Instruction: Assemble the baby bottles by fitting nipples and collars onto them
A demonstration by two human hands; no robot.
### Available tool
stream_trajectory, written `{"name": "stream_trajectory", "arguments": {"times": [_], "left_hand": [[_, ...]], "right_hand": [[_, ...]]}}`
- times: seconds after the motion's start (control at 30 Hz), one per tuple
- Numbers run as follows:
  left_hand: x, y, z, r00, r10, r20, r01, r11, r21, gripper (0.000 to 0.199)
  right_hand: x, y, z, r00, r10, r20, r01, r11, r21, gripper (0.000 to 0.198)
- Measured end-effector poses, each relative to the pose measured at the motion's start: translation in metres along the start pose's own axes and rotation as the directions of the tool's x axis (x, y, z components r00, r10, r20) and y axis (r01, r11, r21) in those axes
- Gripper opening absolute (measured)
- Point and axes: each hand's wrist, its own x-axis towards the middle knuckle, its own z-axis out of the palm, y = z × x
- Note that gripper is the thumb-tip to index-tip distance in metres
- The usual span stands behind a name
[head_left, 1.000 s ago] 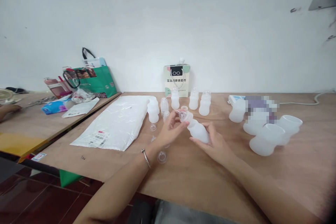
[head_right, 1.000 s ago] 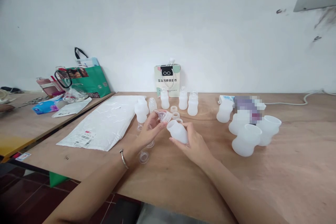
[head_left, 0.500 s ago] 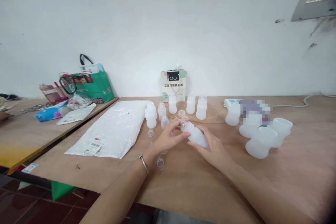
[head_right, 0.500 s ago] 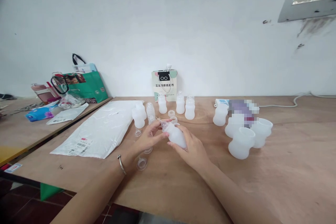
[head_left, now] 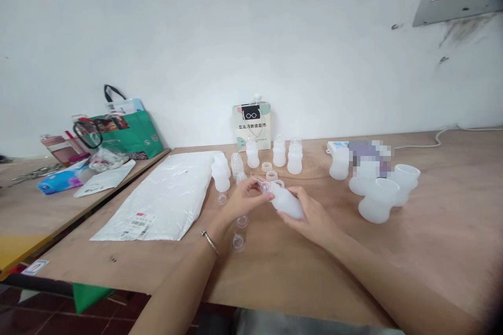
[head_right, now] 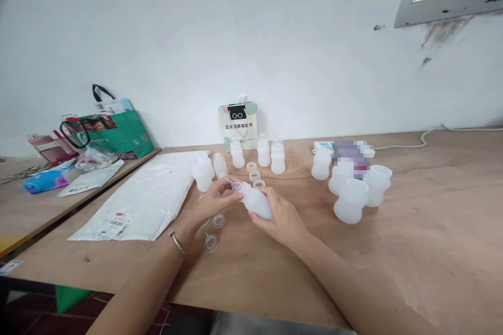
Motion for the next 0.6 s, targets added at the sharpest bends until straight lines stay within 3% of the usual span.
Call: {"name": "stream_trajectory", "arguments": {"times": [0.2, 0.37, 0.5, 0.6], "left_hand": [[-0.003, 0.009, -0.001, 0.985, 0.064, 0.158, -0.037, 0.985, -0.168, 0.043], [0.002, -0.002, 0.0, 0.996, -0.006, 0.083, 0.023, 0.978, -0.205, 0.064], [0.006, -0.009, -0.007, 1.0, -0.03, -0.001, 0.029, 0.981, -0.192, 0.052], [0.004, -0.005, -0.006, 0.999, 0.013, 0.046, -0.002, 0.974, -0.225, 0.049]], "right_hand": [[0.002, 0.002, 0.0, 1.0, -0.002, 0.005, 0.001, 0.996, 0.091, 0.04], [0.001, 0.002, 0.001, 0.999, -0.006, -0.04, 0.013, 0.985, 0.171, 0.042], [0.0, 0.001, 0.0, 0.994, -0.014, -0.105, 0.039, 0.97, 0.24, 0.043], [0.001, 0.001, 0.001, 0.994, 0.013, -0.107, 0.011, 0.975, 0.221, 0.043]]}}
